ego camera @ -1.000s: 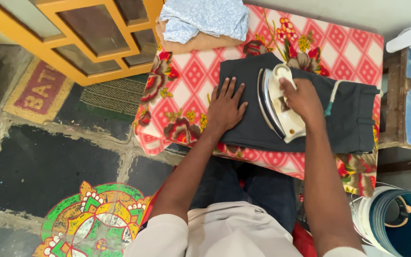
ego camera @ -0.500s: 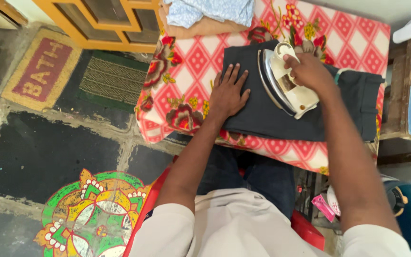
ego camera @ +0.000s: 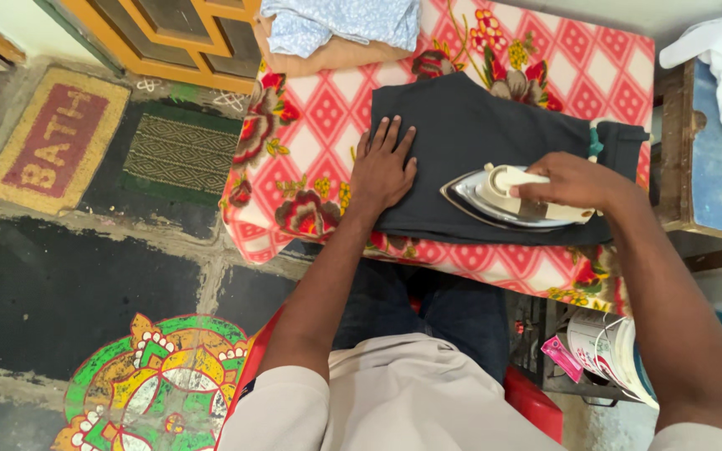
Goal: The person irons a pair of black trousers on a patterned ironing board, smoothing the fabric with one hand while moving the iron with the other. The person folds the trousers in half and continues ironing the folded section before placing the iron down.
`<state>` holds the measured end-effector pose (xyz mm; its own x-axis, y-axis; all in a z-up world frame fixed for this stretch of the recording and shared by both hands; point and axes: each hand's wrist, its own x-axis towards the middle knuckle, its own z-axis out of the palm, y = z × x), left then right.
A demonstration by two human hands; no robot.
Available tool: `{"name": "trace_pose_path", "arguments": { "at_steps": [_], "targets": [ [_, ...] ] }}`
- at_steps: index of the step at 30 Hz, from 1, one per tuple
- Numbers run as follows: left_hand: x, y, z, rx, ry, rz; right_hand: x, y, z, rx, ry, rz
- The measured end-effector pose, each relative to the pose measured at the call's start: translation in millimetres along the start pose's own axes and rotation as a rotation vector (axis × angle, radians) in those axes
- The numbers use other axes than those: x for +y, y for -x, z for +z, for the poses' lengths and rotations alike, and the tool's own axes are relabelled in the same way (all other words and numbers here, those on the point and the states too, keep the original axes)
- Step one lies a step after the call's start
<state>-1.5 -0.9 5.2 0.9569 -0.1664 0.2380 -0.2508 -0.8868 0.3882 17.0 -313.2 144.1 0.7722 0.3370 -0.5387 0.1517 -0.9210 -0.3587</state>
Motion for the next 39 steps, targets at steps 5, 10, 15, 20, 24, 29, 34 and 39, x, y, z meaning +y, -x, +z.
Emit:
{"name": "trace_pose_path", "arguments": {
  "at_steps": [5, 10, 15, 20, 24, 29, 34, 39],
  "targets": [
    [0, 0, -1, 0.004, -0.011, 0.002, 10, 4, 12, 0.247, -0.02, -0.091],
    [-2, -1, 2, 0.024, -0.018, 0.016, 25, -5, 22, 0.641, 0.007, 0.074],
    [-2, 2, 4, 0.036, -0.02, 0.027, 32, -9, 23, 0.726, -0.021, 0.165],
    [-2, 0, 4, 0.053, -0.03, 0.029, 13, -12, 23, 0.821, 0.056, 0.216],
    [-2, 1, 6, 0.03, -0.038, 0.025, 4, -15, 24, 0.784, -0.027, 0.28],
    [-1, 0, 0, 0.03, -0.014, 0.021, 12, -16, 18, 0.837, -0.048, 0.227],
    [-1, 2, -1, 0.023, -0.012, 0.021, 21, -21, 26, 0.932, 0.016, 0.125],
    [-4, 0, 6, 0.032, 0.011, 0.022, 18, -9, 17, 0.616, 0.039, 0.014]
  ]
}}
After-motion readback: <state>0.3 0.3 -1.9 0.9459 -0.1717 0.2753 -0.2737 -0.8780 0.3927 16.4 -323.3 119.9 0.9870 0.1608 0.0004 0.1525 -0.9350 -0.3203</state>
